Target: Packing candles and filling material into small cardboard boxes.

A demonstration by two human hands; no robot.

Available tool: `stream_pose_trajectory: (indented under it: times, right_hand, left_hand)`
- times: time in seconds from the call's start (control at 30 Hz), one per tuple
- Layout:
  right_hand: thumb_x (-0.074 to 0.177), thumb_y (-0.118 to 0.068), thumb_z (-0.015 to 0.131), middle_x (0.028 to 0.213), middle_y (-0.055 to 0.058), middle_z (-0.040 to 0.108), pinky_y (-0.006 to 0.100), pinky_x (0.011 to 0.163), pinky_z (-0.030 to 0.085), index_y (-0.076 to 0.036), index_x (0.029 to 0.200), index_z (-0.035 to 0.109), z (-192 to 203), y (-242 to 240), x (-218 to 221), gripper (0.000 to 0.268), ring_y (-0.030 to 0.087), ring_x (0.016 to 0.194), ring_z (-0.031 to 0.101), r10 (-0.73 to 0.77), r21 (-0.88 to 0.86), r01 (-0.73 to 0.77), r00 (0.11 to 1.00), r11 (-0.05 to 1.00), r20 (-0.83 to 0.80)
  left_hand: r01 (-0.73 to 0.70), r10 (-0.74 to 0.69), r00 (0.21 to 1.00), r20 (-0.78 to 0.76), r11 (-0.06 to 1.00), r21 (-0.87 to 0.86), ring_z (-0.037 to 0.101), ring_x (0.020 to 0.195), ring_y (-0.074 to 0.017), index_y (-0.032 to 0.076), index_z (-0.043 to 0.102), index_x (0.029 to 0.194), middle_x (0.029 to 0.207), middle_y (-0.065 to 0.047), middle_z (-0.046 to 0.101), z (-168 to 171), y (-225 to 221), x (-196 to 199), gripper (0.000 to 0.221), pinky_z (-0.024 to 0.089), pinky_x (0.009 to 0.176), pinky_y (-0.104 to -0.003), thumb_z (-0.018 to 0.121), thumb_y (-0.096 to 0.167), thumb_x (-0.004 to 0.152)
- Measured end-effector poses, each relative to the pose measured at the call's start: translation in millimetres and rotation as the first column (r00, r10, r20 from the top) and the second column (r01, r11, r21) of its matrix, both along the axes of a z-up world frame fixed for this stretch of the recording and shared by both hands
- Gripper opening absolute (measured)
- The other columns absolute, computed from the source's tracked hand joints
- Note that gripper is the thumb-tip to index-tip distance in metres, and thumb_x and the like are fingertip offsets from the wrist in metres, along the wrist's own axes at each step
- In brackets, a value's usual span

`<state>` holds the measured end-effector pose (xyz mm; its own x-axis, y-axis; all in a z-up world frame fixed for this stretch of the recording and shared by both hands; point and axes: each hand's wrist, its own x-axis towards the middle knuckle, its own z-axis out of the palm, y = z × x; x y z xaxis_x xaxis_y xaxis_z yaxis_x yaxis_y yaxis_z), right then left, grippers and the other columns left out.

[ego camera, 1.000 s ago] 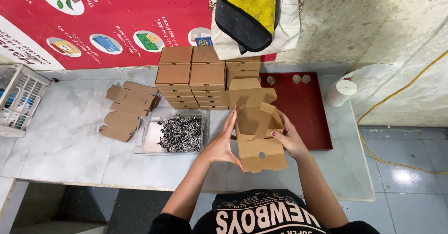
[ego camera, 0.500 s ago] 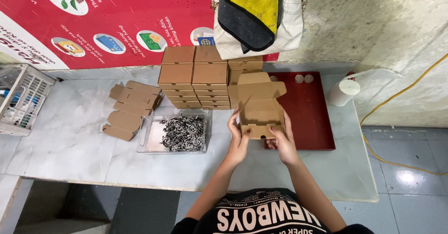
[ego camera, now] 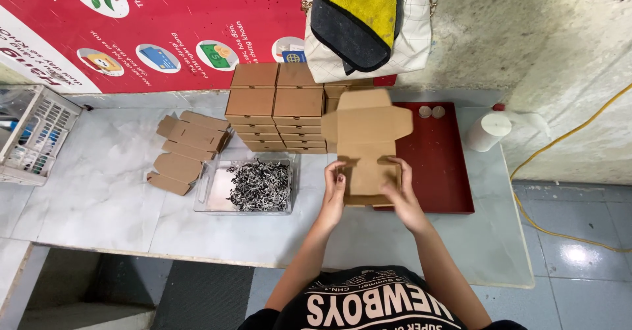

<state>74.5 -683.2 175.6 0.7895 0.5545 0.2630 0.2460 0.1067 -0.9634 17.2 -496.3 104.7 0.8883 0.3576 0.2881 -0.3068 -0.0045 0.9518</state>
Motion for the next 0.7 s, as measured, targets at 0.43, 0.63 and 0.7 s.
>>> stream_pose_trajectory:
  times: [0.43,0.63,0.7]
  right_hand:
    - [0.115,-0.016,0.054,0.121,0.007,0.058,0.031,0.101,0.046,-0.005,0.126,0.051,-45.5,31.2,-0.6,0.015,0.016,0.113,0.054,-0.271,0.204,0.313,0.94,0.928,-0.209]
    - [0.106,-0.02,0.056,0.109,0.0,0.063,0.025,0.09,0.05,-0.005,0.118,0.063,-94.8,46.7,7.0,0.021,0.008,0.101,0.057,-0.206,0.127,0.257,0.925,0.958,-0.318]
    - [0.111,-0.031,0.055,0.096,0.004,0.073,0.029,0.076,0.051,0.0,0.107,0.071,-82.7,56.7,2.3,0.036,0.01,0.085,0.06,-0.223,0.124,0.334,0.82,0.934,-0.527]
  left_hand:
    - [-0.106,0.095,0.994,-0.049,0.939,-0.327,0.052,0.113,-0.0115,0.022,0.031,0.141,0.118,0.001,0.057,8.0,-0.4,-8.4,0.046,0.042,0.102,-0.029,0.052,0.026,0.1]
    - [-0.177,0.126,0.976,-0.178,0.935,-0.307,0.06,0.104,-0.0094,0.003,0.061,0.123,0.111,0.001,0.069,-39.8,15.9,-6.7,0.04,0.047,0.095,-0.026,0.054,0.037,0.103]
    - [-0.206,0.16,0.951,-0.265,0.966,-0.156,0.054,0.087,-0.0102,0.0,0.064,0.109,0.093,-0.002,0.066,-60.0,23.0,-6.0,0.038,0.048,0.081,-0.027,0.058,0.037,0.105]
